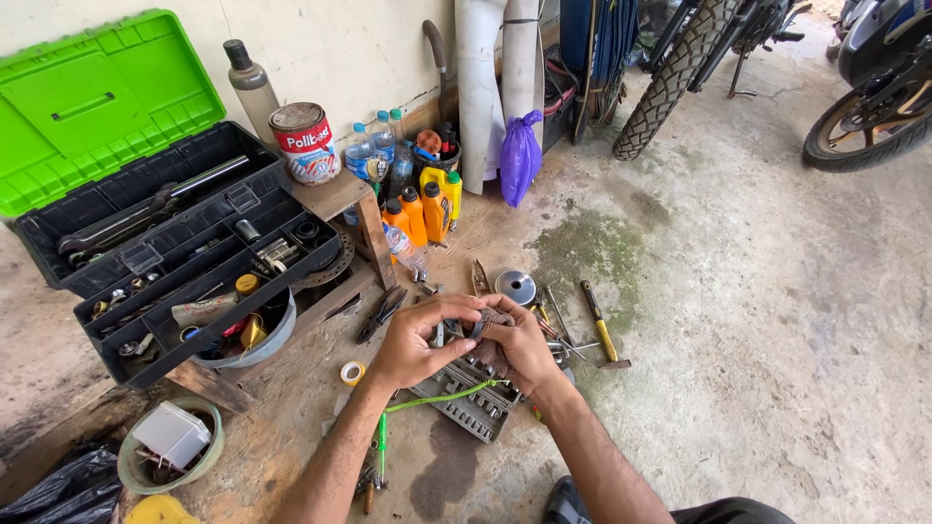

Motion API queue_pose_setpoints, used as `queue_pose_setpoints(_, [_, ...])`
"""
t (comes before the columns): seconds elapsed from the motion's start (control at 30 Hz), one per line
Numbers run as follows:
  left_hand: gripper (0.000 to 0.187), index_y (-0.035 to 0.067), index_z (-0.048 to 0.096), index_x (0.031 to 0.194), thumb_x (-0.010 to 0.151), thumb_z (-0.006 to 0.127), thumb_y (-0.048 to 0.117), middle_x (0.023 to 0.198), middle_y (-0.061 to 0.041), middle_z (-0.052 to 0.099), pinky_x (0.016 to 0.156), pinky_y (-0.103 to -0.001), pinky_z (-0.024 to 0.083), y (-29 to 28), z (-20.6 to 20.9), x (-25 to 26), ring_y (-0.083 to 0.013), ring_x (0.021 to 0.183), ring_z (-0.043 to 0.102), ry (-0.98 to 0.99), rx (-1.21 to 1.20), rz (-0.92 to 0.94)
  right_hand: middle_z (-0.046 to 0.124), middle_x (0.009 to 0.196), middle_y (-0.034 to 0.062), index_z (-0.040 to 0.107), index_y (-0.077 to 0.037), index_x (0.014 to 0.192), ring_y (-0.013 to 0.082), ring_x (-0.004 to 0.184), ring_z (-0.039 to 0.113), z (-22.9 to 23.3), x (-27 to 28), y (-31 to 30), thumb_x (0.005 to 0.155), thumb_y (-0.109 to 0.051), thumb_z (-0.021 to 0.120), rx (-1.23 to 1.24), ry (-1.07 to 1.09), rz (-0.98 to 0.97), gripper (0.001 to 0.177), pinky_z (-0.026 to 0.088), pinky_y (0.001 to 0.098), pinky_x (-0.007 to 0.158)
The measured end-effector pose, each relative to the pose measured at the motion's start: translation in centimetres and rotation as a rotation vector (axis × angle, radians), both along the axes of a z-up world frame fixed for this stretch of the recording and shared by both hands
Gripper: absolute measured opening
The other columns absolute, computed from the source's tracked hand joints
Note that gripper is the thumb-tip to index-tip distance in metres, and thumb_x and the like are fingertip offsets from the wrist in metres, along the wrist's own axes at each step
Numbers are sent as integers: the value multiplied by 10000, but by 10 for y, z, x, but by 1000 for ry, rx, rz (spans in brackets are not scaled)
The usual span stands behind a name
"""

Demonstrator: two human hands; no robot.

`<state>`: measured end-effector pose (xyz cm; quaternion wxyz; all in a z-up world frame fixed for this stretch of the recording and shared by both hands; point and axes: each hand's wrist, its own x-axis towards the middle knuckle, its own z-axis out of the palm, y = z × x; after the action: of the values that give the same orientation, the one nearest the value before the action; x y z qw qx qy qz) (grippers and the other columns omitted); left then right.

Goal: Cleaning and repairing mechanical engine or bike parts using tools and lubricants.

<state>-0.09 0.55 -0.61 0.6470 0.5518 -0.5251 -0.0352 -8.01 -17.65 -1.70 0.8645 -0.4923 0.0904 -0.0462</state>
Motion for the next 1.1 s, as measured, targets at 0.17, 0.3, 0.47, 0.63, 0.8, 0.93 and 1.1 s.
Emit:
queue_pose_setpoints(0.17, [445,15,653,1277,890,778,197,1231,-120,701,930,-325,621,-5,21,-5,-171,1112,699,185,110,129,709,1041,109,632,-22,1149,142,852,698,6,-7,7,807,94,703,-562,-197,-215,368,602,270,703])
queue_pose_setpoints(0.3, [435,-18,700,1300,932,782,200,1122,-178,758,800,-266,617,-2,-6,3,-170,946,718,478,222,57,717,1121,93,641,-26,1118,182,1026,716,25,-12,16,736,86,762,-1024,-479,-425,416,587,286,888])
queue_pose_setpoints(0.47, [414,9,695,1241,862,825,115,1211,-107,715,938,-289,626,-1,17,-8,-158,1111,709,256,92,65,701,1114,95,642,-17,1119,168,1009,688,3,-9,11,784,99,709,-830,-420,-383,361,567,285,876])
queue_pose_setpoints(0.63, [360,25,732,1154,812,843,11,1255,-96,718,1030,-333,570,1,18,-7,-189,1208,682,-26,81,157,698,991,101,632,-12,1127,148,810,676,-16,0,-2,885,60,683,-219,-101,-147,258,574,292,696])
queue_pose_setpoints(0.8, [375,31,671,1159,819,799,-62,1264,-100,708,1076,-340,549,3,8,-3,-193,1239,676,-6,45,96,691,988,82,588,-37,1156,153,804,709,2,-1,-11,899,34,658,90,41,104,275,617,299,701])
queue_pose_setpoints(0.93, [416,40,630,1251,870,753,-73,1310,-100,675,1112,-345,564,5,12,1,-190,1260,669,105,-24,47,700,1044,73,596,-77,1193,142,864,703,9,-1,-10,909,-9,662,60,-17,16,300,606,287,735])
queue_pose_setpoints(1.1, [574,35,598,1310,780,808,-34,1291,-104,688,944,-320,619,1,20,-2,-181,1185,689,74,82,329,699,1182,70,656,-48,1235,130,1058,669,3,-5,1,1027,-154,663,-638,-390,-270,234,564,283,923])
